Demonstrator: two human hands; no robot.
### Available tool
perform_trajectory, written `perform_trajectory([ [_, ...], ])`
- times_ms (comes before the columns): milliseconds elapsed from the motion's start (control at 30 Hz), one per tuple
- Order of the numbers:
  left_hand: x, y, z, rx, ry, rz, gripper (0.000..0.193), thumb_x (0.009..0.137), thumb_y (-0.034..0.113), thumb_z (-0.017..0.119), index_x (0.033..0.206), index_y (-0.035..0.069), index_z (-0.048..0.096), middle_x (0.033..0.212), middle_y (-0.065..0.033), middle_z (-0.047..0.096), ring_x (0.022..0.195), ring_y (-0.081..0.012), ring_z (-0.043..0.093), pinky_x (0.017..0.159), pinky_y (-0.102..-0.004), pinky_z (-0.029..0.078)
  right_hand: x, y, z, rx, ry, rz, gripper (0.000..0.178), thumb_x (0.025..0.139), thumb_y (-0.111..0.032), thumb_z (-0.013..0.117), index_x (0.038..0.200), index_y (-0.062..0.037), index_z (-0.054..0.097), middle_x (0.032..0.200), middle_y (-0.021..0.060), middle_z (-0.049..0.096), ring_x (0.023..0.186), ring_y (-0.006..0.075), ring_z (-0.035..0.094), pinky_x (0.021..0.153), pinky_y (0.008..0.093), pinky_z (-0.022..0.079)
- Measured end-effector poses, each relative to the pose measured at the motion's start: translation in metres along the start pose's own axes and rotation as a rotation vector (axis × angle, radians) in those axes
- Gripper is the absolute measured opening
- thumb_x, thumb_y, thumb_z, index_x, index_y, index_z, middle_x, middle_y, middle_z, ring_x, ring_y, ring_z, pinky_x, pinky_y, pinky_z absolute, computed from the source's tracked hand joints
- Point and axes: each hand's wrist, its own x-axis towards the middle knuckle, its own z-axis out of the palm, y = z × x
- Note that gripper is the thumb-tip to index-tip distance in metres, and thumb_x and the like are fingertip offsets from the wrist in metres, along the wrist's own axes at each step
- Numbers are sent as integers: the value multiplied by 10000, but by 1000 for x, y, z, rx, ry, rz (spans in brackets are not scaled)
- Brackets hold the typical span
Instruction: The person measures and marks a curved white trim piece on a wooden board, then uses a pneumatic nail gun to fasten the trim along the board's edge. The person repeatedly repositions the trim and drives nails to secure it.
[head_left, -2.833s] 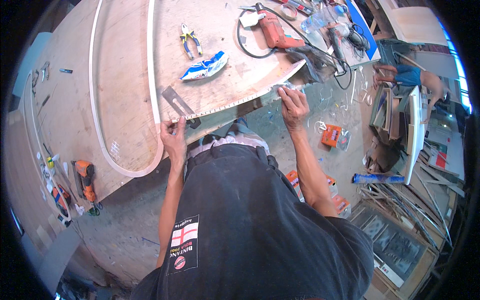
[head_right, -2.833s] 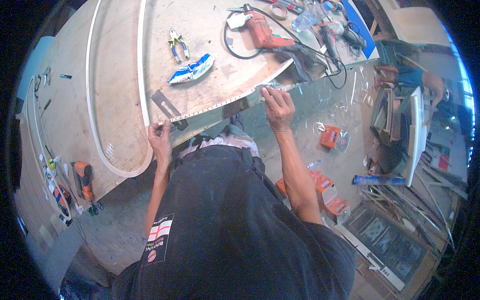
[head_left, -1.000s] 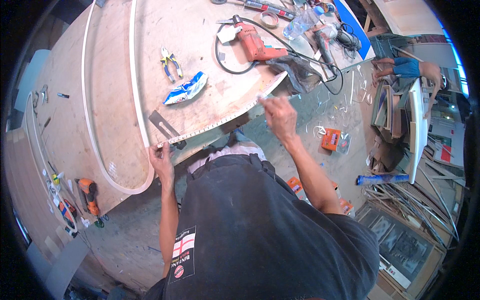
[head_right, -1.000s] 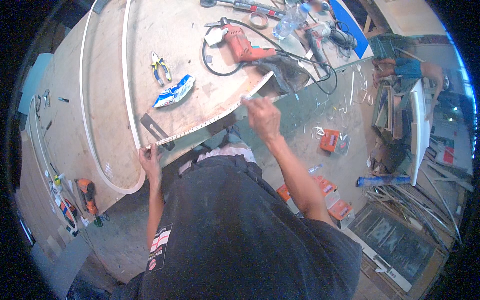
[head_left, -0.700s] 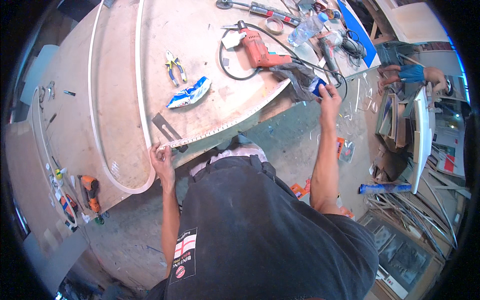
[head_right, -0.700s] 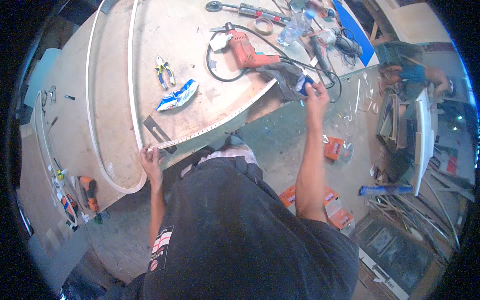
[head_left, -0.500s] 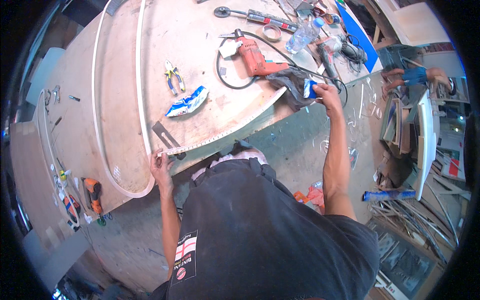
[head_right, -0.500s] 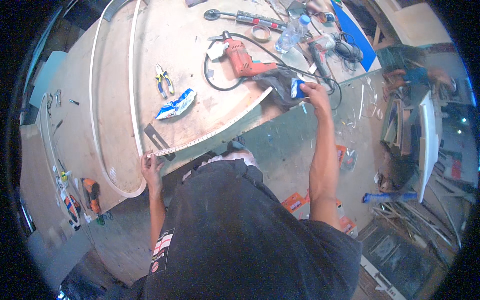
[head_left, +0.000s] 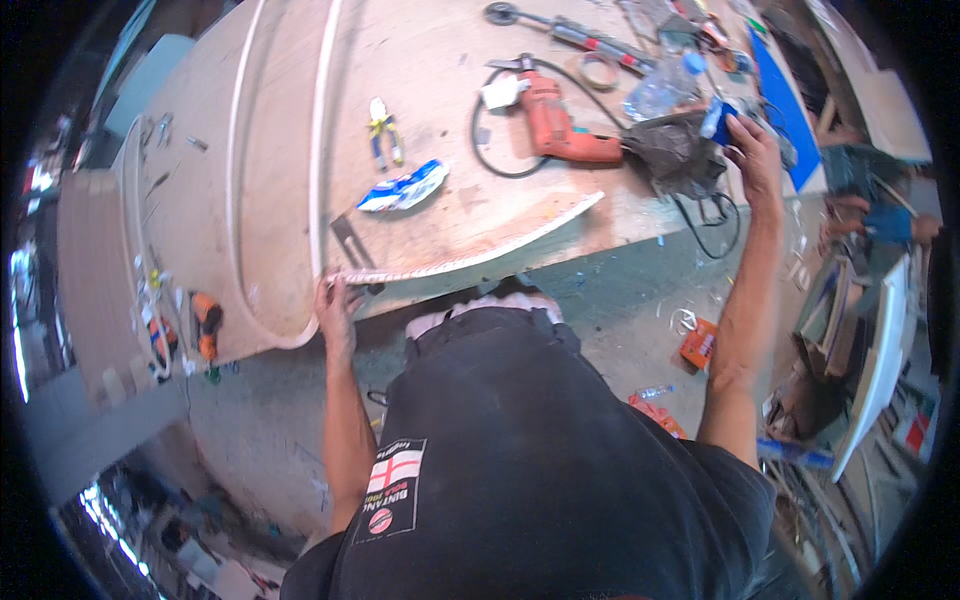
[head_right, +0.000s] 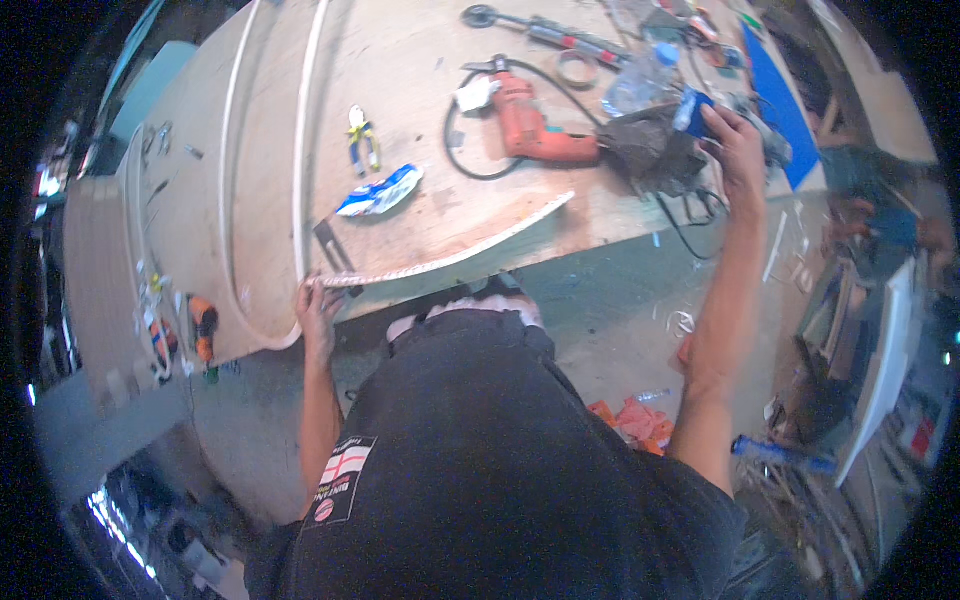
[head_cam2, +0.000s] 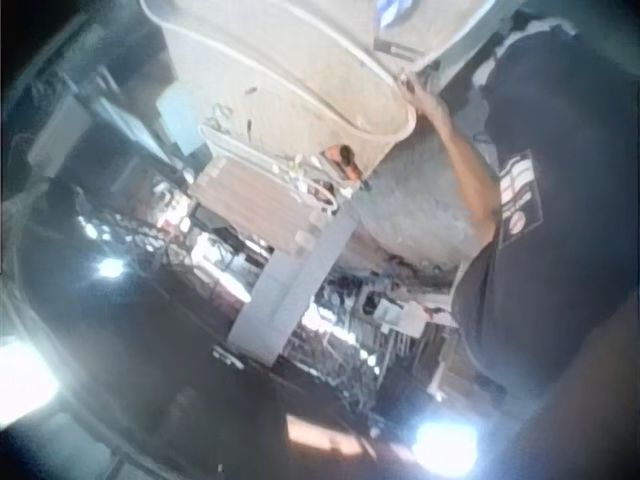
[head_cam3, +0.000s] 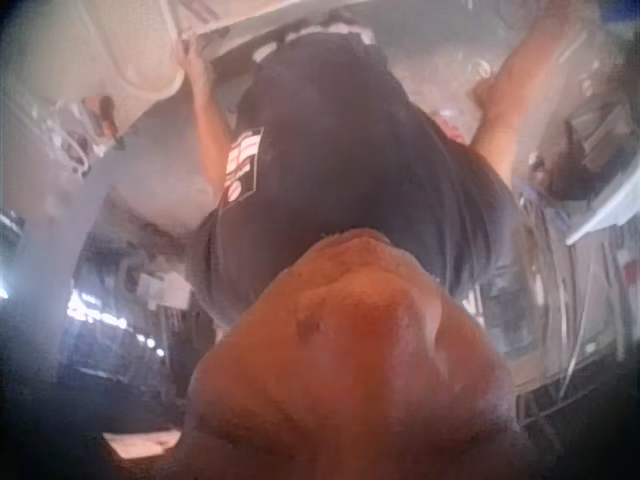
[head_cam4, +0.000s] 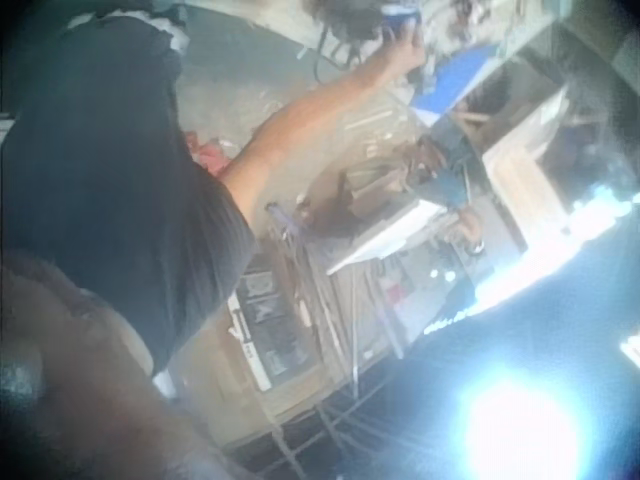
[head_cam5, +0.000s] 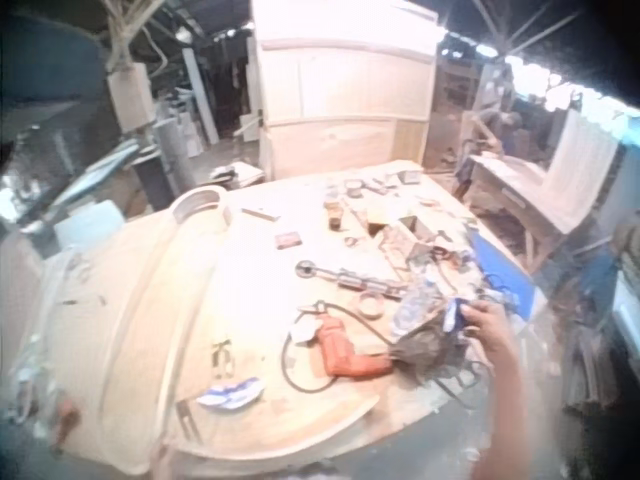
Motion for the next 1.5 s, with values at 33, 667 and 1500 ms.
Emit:
perform_trajectory([
  [33, -2, -2, 0, -2, 18, 2, 377, 1101, 283, 637, 1415, 79, 601, 1115, -59, 696, 900, -171, 703, 790, -333, 612, 4, 8, 4, -42, -40, 12, 250, 989, -285, 780, 1133, -82, 763, 999, -30, 731, 868, 79, 632, 745, 269, 475],
  [667, -14, -6, 14, -234, 4, 14, 477, 1107, 436, 592, 1415, 71, 587, 1229, -87, 692, 971, -231, 729, 815, -384, 621, -39, -16, -40, -94, 140, -197, 339, 1020, -327, 760, 1257, -89, 713, 1125, -13, 714, 971, 92, 653, 834, 290, 526],
  [1500, 43, 5, 72, 53, -216, 95, 481, 1076, 357, 679, 1402, 6, 636, 1252, -101, 649, 1107, -185, 666, 937, -372, 599, -103, 165, 85, 514, -264, 219, 425, 1077, -258, 661, 1461, -79, 627, 1450, 6, 681, 1263, 105, 617, 1134, 341, 392],
])
